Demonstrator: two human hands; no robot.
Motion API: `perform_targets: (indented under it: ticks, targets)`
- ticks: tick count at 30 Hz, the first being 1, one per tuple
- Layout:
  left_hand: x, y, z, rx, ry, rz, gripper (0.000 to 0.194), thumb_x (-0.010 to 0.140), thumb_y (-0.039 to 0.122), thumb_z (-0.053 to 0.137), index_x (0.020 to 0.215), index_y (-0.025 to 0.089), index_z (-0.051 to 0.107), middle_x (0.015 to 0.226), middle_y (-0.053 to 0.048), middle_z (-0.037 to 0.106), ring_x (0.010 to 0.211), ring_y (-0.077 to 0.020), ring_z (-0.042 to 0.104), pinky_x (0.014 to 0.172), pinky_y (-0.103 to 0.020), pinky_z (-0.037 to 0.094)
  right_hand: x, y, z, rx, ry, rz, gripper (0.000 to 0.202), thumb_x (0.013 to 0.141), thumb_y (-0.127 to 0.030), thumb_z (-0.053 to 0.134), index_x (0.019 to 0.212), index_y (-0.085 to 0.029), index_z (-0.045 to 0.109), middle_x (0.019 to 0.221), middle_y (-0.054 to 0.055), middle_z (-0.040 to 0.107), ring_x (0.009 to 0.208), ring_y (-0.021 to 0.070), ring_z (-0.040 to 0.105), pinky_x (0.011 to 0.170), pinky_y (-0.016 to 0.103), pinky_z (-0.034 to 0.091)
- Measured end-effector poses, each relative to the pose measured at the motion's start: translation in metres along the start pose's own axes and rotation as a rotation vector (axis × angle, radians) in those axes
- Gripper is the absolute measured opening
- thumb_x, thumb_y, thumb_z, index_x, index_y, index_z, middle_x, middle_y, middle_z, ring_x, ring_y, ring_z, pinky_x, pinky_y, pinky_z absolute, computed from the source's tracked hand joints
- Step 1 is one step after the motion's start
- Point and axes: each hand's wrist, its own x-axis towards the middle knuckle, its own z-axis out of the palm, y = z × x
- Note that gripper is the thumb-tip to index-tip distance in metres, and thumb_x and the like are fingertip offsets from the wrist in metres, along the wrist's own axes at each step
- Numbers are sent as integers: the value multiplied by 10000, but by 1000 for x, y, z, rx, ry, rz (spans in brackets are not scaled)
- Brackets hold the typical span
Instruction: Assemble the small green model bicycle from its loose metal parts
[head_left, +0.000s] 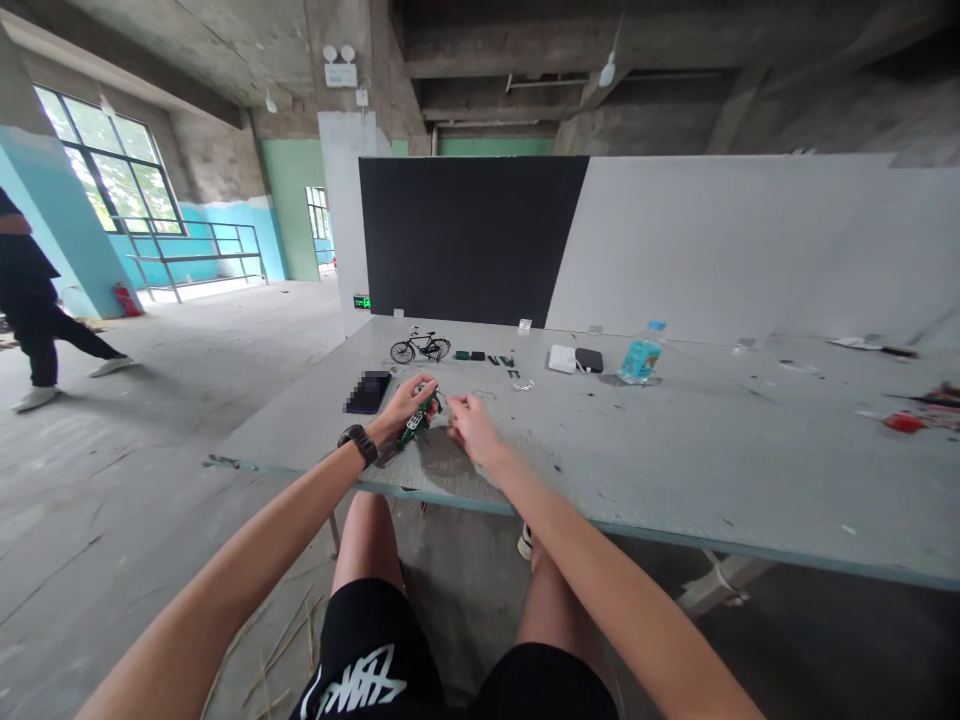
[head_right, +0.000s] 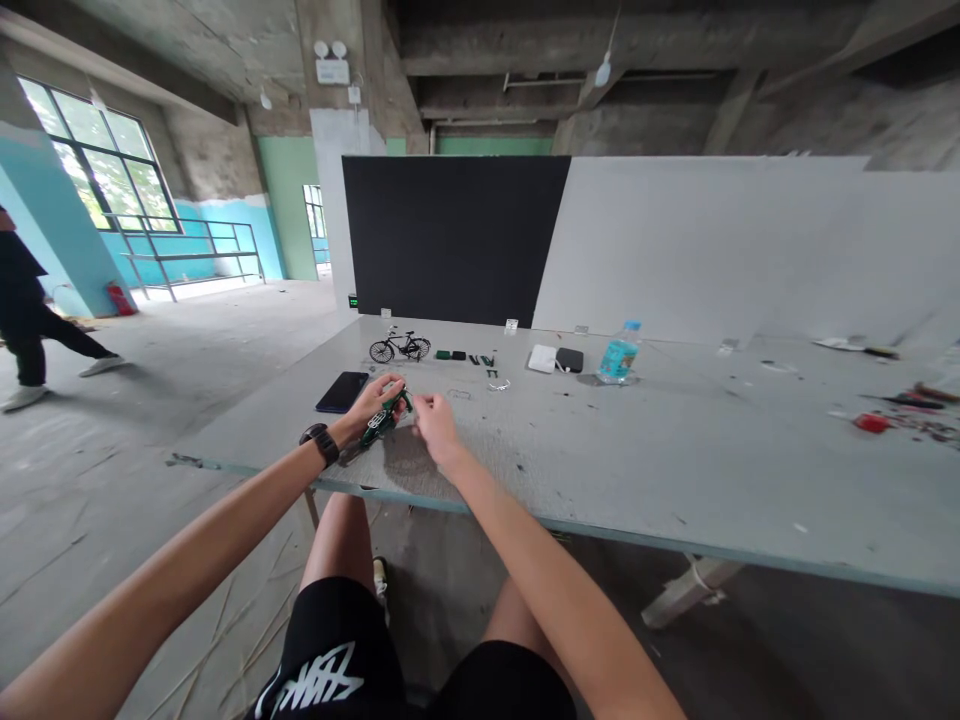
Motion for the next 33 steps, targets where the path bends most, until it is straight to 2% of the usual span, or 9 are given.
perform_targets:
  ticks: [4,10,13,16,19,22,24,28,33]
  targets:
    - [1,0,0,11,6,-20,541,767,674,702,941,199,511,591,25,617,428,-96,524,437,-201,424,3,1,1,102,-20,138,177,962,-332,514,827,-221,483,628,-34,514,521,135,494,538,249,390]
    - [-1,-2,-5,-40,-35,39,488,825,642,673,965,201,520,633,18,625,500,-103,577,493,-201,449,-8,-7,-8,-615,-118,-204,181,1001,-177,399,1125,-192,530,1000,115,685,792,215,642,678,295,405]
    - [-2,-3,-6,-58,-53,45,484,830,643,668,963,203,518,622,21,610,495,-102,572,487,-194,430,-8,-9,-8,-698,-152,-232,201,1009,-174,386,1149,-203,528,1004,116,688,767,215,636,651,293,382]
    - [-2,-3,-6,-96,-62,35,472,831,624,680,967,201,522,622,24,596,494,-97,562,493,-195,434,-1,-7,-4,-547,-101,-203,143,1029,-281,398,1029,-204,519,802,51,640,672,188,574,601,275,356]
    - [-1,-2,-6,-138,-50,11,479,806,610,715,964,200,523,628,28,585,491,-95,548,495,-202,445,7,-5,1,-156,-46,-55,165,993,-304,459,850,-223,461,658,-19,516,574,140,473,554,244,342]
    - [-1,-1,-6,-141,-30,0,503,769,610,750,948,195,530,627,24,583,495,-95,540,491,-205,439,12,-7,4,244,-167,209,222,957,-310,502,770,-240,404,561,-81,355,468,106,334,491,227,312]
    - [-1,0,-5,-137,-23,-5,511,758,615,756,943,194,534,630,20,585,499,-97,539,496,-210,438,13,-9,2,315,-201,268,224,951,-327,510,774,-241,405,553,-92,332,451,100,310,477,224,303]
    - [-2,1,-5,-109,-42,-8,506,788,641,712,938,200,516,644,12,599,504,-105,551,498,-214,430,9,-12,-7,-173,-92,-32,135,982,-306,468,887,-214,493,690,-5,562,597,144,512,570,239,355]
    - [-3,-1,-5,-62,-57,34,492,827,653,662,946,199,516,656,16,603,521,-105,567,504,-203,425,3,-11,-13,-691,-197,-230,193,1022,-265,390,1141,-195,526,919,78,698,721,190,605,636,269,346]
